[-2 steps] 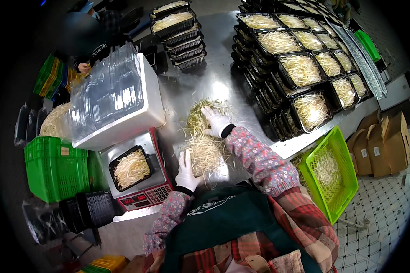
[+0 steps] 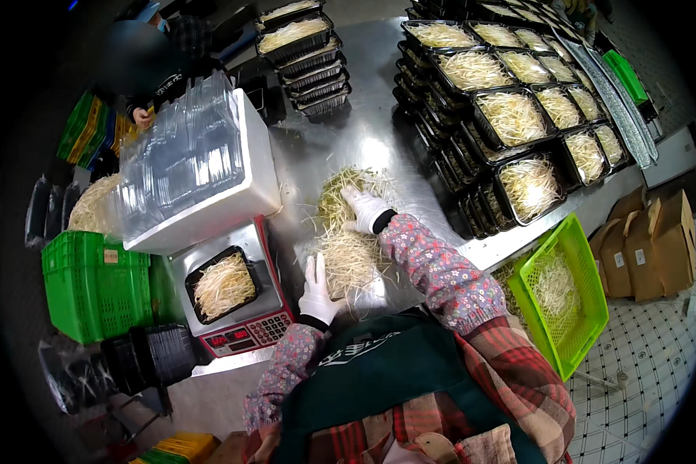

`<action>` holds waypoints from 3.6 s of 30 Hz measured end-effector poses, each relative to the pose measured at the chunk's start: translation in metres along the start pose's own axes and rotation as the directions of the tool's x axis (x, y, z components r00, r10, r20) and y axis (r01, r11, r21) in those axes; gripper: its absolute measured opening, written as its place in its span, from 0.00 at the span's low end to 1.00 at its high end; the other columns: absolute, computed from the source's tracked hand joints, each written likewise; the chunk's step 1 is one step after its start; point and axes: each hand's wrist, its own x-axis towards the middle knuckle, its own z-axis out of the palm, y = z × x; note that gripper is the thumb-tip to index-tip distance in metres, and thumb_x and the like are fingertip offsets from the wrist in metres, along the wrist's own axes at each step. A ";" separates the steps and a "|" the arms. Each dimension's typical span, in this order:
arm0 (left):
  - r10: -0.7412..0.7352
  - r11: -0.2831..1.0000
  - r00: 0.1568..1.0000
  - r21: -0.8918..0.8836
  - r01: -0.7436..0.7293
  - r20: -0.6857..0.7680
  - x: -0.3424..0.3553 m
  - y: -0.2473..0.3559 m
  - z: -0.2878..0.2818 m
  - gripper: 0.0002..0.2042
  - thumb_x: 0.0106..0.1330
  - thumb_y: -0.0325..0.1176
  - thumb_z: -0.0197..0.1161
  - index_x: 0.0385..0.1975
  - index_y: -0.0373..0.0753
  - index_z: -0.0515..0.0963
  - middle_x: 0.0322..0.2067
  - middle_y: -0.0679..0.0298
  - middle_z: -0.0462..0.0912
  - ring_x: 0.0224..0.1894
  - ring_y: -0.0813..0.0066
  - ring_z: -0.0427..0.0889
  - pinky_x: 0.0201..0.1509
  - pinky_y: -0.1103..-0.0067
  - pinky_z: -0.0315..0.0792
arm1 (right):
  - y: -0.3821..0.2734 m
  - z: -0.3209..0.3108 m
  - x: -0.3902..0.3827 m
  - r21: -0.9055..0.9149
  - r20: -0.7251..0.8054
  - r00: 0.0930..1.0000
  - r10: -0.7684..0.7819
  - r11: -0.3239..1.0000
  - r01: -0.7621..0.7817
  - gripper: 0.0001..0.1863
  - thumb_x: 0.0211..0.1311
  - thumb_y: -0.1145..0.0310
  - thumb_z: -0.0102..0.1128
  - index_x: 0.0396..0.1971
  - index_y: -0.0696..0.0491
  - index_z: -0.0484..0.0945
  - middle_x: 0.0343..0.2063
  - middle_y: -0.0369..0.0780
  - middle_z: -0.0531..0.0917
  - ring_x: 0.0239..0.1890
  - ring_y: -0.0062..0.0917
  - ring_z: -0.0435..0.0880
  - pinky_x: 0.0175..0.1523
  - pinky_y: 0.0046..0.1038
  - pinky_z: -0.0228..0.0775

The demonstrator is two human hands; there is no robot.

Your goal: The person packs bean sprouts into black plastic trays using their hands. They place the filled trays on a digital scale to weigh them, then stack the completed trays on a nearby table. The person repeatedly scoops bean sprouts from a large blue bin and arranges them neatly in the trays.

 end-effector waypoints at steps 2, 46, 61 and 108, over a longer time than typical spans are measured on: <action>0.049 0.999 0.998 0.012 -0.049 -0.045 -0.009 -0.011 0.002 0.62 0.38 0.39 0.80 0.73 0.47 0.41 0.71 0.46 0.44 0.64 0.43 0.65 0.59 0.62 0.73 | -0.021 -0.014 -0.012 0.034 0.195 0.968 -0.157 0.988 0.153 0.52 0.46 0.37 0.67 0.67 0.53 0.60 0.61 0.49 0.70 0.60 0.46 0.71 0.60 0.41 0.69; 0.155 0.913 0.987 -0.390 -0.124 0.049 -0.075 -0.032 0.003 0.20 0.58 0.34 0.68 0.51 0.41 0.79 0.48 0.57 0.80 0.42 0.64 0.83 0.47 0.75 0.78 | -0.042 0.047 -0.096 0.109 -0.232 0.972 -0.037 0.992 0.064 0.22 0.50 0.57 0.69 0.45 0.49 0.83 0.37 0.44 0.84 0.43 0.40 0.82 0.49 0.39 0.74; 0.305 0.807 0.919 -0.445 -0.388 -0.249 -0.135 -0.038 -0.131 0.14 0.61 0.30 0.67 0.47 0.39 0.80 0.44 0.59 0.82 0.42 0.64 0.84 0.48 0.75 0.77 | -0.104 -0.037 -0.080 0.877 -0.073 0.996 0.052 0.479 0.039 0.17 0.56 0.76 0.69 0.47 0.62 0.79 0.30 0.33 0.83 0.25 0.11 0.76 0.30 0.16 0.70; 0.414 0.888 0.903 0.267 -0.374 -0.116 -0.040 -0.146 -0.210 0.40 0.56 0.46 0.70 0.68 0.42 0.60 0.64 0.53 0.67 0.65 0.56 0.67 0.71 0.60 0.55 | -0.142 -0.027 -0.047 0.818 0.139 0.987 -0.075 0.571 -0.072 0.14 0.61 0.72 0.66 0.47 0.58 0.81 0.25 0.28 0.79 0.23 0.10 0.70 0.29 0.16 0.64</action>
